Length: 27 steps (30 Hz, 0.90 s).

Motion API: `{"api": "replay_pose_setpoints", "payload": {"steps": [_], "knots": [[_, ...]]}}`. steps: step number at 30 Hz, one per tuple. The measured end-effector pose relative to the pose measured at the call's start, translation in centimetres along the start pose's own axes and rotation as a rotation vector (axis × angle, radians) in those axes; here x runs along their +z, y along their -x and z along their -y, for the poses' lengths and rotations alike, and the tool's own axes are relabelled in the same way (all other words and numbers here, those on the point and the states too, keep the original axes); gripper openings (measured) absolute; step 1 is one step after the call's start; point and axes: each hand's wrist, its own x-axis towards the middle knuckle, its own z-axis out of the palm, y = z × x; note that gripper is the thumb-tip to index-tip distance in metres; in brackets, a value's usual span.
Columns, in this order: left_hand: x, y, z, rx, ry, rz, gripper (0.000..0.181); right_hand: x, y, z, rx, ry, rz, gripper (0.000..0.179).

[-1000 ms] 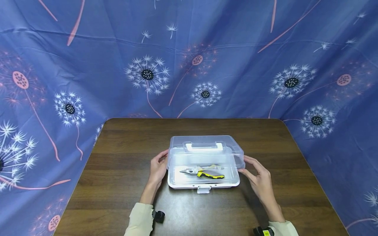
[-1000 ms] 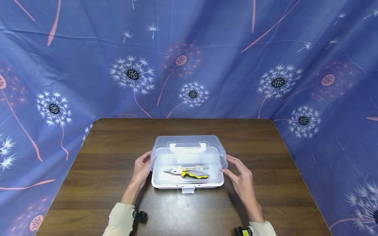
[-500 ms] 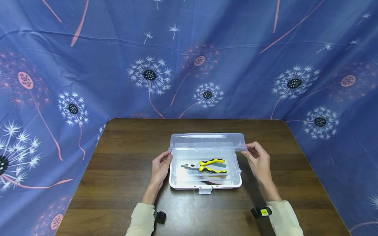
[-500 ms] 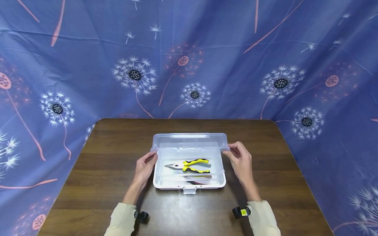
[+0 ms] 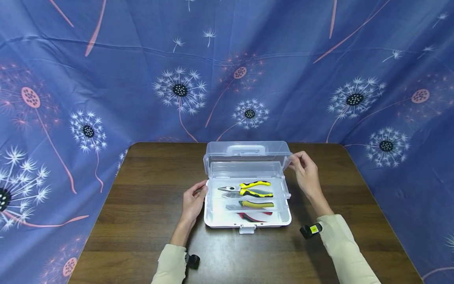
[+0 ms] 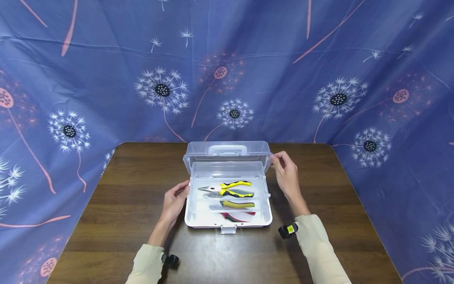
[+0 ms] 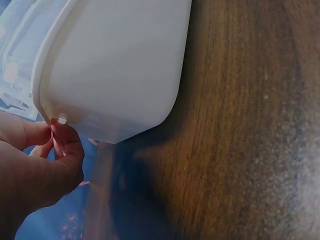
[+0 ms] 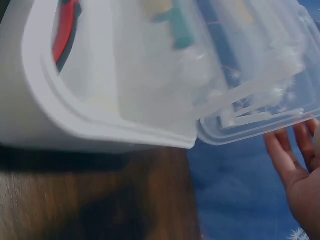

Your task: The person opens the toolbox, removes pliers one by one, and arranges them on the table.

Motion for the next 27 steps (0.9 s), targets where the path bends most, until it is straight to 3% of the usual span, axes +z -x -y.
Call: {"api": "replay_pose_setpoints", "payload": {"steps": [6, 10, 15, 19, 27], "knots": [[0.0, -0.1, 0.1, 0.008, 0.002, -0.004, 0.032, 0.4, -0.5, -1.0, -0.017, 0.007, 0.016, 0.024], [0.0, -0.2, 0.0, 0.018, -0.011, -0.019, 0.031, 0.6, -0.7, -2.1, -0.116, 0.095, 0.029, 0.02], [0.0, -0.2, 0.2, 0.028, -0.02, -0.026, 0.029, 1.0, -1.3, -5.2, -0.199, 0.182, 0.041, 0.033], [0.0, -0.1, 0.3, 0.038, -0.033, -0.02, 0.028, 1.1, -2.0, -7.3, -0.17, 0.205, 0.051, 0.038], [0.1, -0.2, 0.5, 0.05, -0.02, -0.023, 0.028, 1.6, -3.6, -8.5, -0.094, 0.254, 0.113, 0.034]]}}
